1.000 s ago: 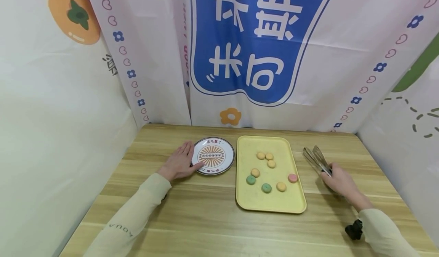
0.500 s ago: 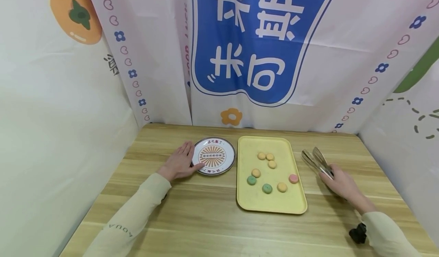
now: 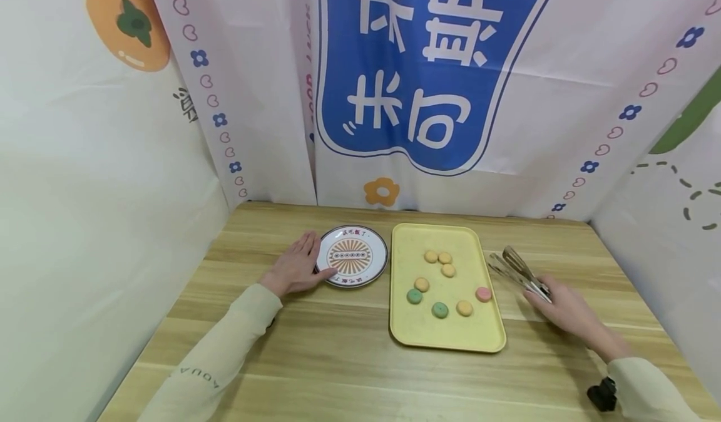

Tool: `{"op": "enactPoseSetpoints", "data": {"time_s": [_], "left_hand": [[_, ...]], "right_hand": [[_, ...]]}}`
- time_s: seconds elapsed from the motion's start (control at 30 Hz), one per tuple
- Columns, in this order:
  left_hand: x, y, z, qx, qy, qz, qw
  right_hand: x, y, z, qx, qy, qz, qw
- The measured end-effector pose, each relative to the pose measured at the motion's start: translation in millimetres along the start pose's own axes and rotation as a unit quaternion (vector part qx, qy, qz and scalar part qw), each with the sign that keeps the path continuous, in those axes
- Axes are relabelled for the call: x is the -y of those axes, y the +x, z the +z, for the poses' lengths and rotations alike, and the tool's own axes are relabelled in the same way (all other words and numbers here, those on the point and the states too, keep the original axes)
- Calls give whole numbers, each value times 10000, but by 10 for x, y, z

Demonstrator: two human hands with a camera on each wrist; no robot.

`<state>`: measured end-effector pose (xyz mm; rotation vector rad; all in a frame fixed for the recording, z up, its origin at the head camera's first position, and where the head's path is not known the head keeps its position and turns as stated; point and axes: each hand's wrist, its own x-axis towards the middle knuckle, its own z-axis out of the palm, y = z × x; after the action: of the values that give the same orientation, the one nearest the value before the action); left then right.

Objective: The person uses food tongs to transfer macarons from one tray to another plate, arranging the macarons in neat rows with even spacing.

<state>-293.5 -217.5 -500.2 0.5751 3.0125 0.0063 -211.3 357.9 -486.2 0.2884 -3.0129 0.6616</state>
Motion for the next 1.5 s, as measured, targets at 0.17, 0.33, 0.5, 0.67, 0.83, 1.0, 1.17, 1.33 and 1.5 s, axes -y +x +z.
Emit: {"op": "enactPoseSetpoints", "data": {"time_s": [0.17,0.33,0.5,0.67,0.83,1.0,1.17,1.33,1.5], "left_hand": [[10,9,-3,14,70,10,10000],[17,20,8,10,186,106,9998],[30,21,18,-43,161,118,9998],[38,11,13,-81,190,126,9997],[28,8,6,-81,190,117,9997],[14,-5,-8,-48,211,115,9997],[9,-19,-22,-45,227,93,9997],[1,-16,-31,-42,232,106,9997],[-3,-13,-19,44,266,111,9996]], "right_hand": [[41,-22,-15,-22,26,-165,9999],[50,-64,-43,-143,-20,-483,9987],[40,-117,-74,-57,-70,-519,9986],[56,-165,-97,4,-169,-581,9982],[92,-214,-113,16,-155,-664,9977],[130,-246,-134,121,-75,-614,9980],[185,-265,-165,194,-65,-691,9974],[231,-300,-197,266,-201,-960,9948],[250,-327,-213,458,-300,-1084,9926]]}}
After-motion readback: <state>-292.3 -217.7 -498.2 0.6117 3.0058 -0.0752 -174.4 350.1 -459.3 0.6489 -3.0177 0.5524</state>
